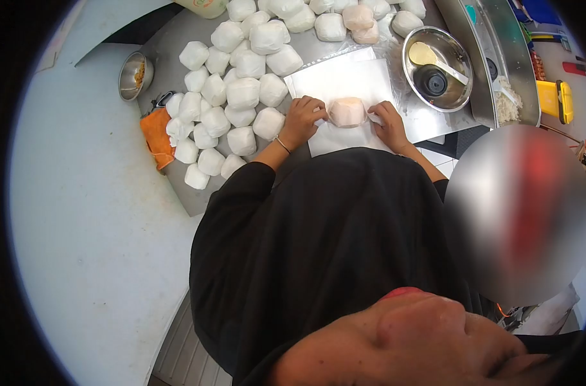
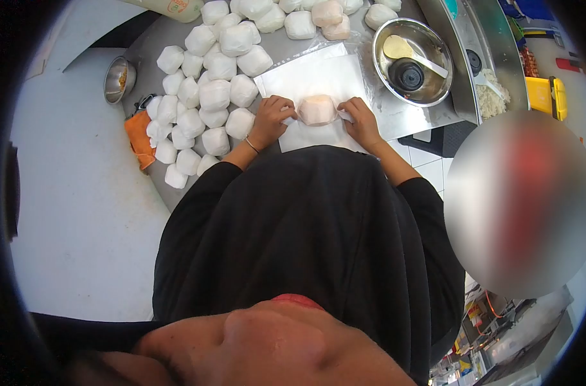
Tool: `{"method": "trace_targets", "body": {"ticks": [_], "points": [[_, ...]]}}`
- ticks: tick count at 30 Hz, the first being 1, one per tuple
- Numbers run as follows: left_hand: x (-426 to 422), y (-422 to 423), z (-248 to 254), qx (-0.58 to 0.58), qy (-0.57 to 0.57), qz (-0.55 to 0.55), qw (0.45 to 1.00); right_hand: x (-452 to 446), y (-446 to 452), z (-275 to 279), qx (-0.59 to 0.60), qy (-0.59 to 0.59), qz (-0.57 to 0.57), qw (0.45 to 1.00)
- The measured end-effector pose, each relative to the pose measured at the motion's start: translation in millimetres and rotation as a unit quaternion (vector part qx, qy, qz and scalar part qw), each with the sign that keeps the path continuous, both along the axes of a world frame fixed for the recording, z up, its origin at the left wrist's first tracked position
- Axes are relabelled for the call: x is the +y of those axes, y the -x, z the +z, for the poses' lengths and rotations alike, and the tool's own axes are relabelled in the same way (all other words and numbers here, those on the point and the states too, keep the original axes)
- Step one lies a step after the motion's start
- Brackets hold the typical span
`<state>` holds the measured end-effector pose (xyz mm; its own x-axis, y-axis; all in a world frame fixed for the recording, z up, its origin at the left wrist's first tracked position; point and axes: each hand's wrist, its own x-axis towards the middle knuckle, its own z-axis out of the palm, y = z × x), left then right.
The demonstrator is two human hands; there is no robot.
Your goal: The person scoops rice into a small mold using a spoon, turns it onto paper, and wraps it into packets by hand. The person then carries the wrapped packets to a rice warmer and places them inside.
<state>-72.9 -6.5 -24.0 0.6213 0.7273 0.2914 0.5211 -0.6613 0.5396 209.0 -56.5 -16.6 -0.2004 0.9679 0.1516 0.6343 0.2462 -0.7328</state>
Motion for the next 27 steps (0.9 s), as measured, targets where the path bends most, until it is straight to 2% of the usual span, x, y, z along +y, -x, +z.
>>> {"method": "trace_targets", "body": {"ticks": [4, 8, 9, 11, 14, 17, 23, 27], "points": [[-1, 3, -5, 0.000, -0.010, -0.031, 0.999, -4, -2, -4, -0.078, -0.063, 0.069, 0.993], [-2, 7, -11, -0.018, -0.058, -0.057, 0.997, -1, -4, -2, -0.178, -0.140, 0.167, 0.960], [-3, 5, -9, -0.024, -0.027, -0.025, 0.999, -1, -4, -1, -0.205, -0.158, 0.189, 0.947], [-9, 3, -2, -0.035, 0.036, 0.039, 0.998, -3, -4, -4, -0.213, -0.166, 0.178, 0.946], [-12, 0, 1, -0.027, -0.027, 0.029, 0.999, -6, -7, -6, -0.201, -0.176, 0.168, 0.949], [-13, 3, -12, 0.004, -0.060, -0.026, 0.998, -6, -9, -3, -0.193, -0.157, 0.171, 0.954], [-12, -1, -16, -0.003, -0.079, -0.036, 0.996, -8, -12, -1, -0.221, -0.143, 0.194, 0.945], [-16, -6, 8, -0.050, -0.001, 0.016, 0.999, -13, -5, 23, -0.196, -0.104, 0.163, 0.961]]}}
